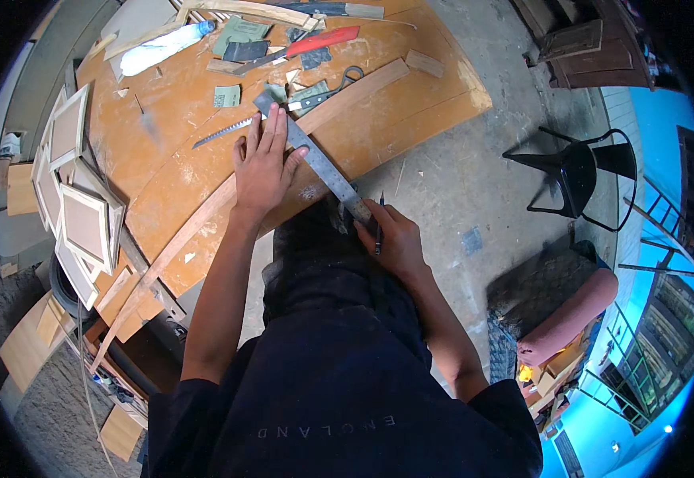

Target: Measure and cut a piece of wood using a ruler, pencil, and hand saw.

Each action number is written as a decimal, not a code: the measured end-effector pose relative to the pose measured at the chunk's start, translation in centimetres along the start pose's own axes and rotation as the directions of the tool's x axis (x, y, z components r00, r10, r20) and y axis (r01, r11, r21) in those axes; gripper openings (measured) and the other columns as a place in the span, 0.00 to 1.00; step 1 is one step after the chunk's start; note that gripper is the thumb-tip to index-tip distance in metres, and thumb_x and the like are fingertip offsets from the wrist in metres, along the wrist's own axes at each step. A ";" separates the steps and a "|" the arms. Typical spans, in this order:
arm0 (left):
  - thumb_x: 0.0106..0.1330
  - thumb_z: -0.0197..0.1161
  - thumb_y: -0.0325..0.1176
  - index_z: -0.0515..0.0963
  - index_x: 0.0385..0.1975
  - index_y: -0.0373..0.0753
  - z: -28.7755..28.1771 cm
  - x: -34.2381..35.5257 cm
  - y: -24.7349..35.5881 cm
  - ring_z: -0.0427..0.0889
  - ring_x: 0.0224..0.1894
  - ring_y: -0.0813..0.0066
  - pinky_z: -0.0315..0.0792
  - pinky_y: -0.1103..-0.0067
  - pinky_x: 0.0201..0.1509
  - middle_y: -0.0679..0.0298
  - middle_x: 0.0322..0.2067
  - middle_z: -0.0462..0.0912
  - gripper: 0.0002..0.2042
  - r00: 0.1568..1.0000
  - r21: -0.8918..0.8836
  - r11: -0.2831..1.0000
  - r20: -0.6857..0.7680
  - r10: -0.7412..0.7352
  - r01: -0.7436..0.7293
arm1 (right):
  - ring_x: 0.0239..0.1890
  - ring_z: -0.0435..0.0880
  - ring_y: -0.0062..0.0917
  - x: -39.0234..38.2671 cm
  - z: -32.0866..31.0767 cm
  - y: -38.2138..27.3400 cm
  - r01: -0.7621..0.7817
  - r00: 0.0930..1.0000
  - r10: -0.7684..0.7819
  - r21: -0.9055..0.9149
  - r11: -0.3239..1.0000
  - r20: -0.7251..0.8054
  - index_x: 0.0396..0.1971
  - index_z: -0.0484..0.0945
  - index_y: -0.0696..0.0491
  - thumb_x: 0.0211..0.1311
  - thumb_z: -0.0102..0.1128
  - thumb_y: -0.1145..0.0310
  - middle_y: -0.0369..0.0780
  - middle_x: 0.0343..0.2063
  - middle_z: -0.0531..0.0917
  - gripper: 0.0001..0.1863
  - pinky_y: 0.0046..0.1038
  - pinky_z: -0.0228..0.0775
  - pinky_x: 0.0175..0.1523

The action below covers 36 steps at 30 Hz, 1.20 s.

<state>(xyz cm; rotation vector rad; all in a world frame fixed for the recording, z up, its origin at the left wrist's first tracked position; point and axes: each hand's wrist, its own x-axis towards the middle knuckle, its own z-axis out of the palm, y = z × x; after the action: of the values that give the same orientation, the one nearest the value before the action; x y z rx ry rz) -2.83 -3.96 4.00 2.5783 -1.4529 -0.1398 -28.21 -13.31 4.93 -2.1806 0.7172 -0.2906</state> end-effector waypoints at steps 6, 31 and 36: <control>0.73 0.49 0.57 0.55 0.75 0.43 0.3 -0.1 -0.3 0.53 0.76 0.54 0.51 0.55 0.71 0.63 0.76 0.52 0.36 1.000 0.004 1.000 -0.011 0.029 -0.029 | 0.27 0.85 0.36 -0.4 0.2 0.2 -0.013 1.000 0.013 -0.036 0.999 0.005 0.52 0.79 0.54 0.57 0.71 0.66 0.44 0.29 0.83 0.23 0.34 0.78 0.33; 0.72 0.51 0.57 0.54 0.75 0.46 0.0 0.0 -0.5 0.53 0.76 0.54 0.52 0.55 0.70 0.66 0.76 0.52 0.36 0.999 -0.005 1.000 0.029 0.021 -0.021 | 0.32 0.85 0.39 0.3 -0.7 -0.4 -0.001 1.000 0.001 -0.004 1.000 0.030 0.51 0.79 0.55 0.61 0.69 0.64 0.46 0.30 0.83 0.20 0.35 0.77 0.37; 0.72 0.51 0.57 0.54 0.75 0.47 0.0 0.1 -0.5 0.53 0.76 0.55 0.53 0.55 0.70 0.68 0.77 0.51 0.36 0.999 0.002 1.000 0.033 0.024 -0.024 | 0.40 0.82 0.45 3.2 -1.8 -1.0 0.008 0.979 0.021 0.139 0.990 -0.200 0.52 0.75 0.58 0.70 0.55 0.68 0.50 0.37 0.82 0.15 0.40 0.74 0.49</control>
<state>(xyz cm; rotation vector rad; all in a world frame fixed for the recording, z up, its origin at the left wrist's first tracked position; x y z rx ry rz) -2.40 -3.81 3.88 2.5709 -1.4962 -0.1789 -25.98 -15.75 6.73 -2.0340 0.7908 -0.5486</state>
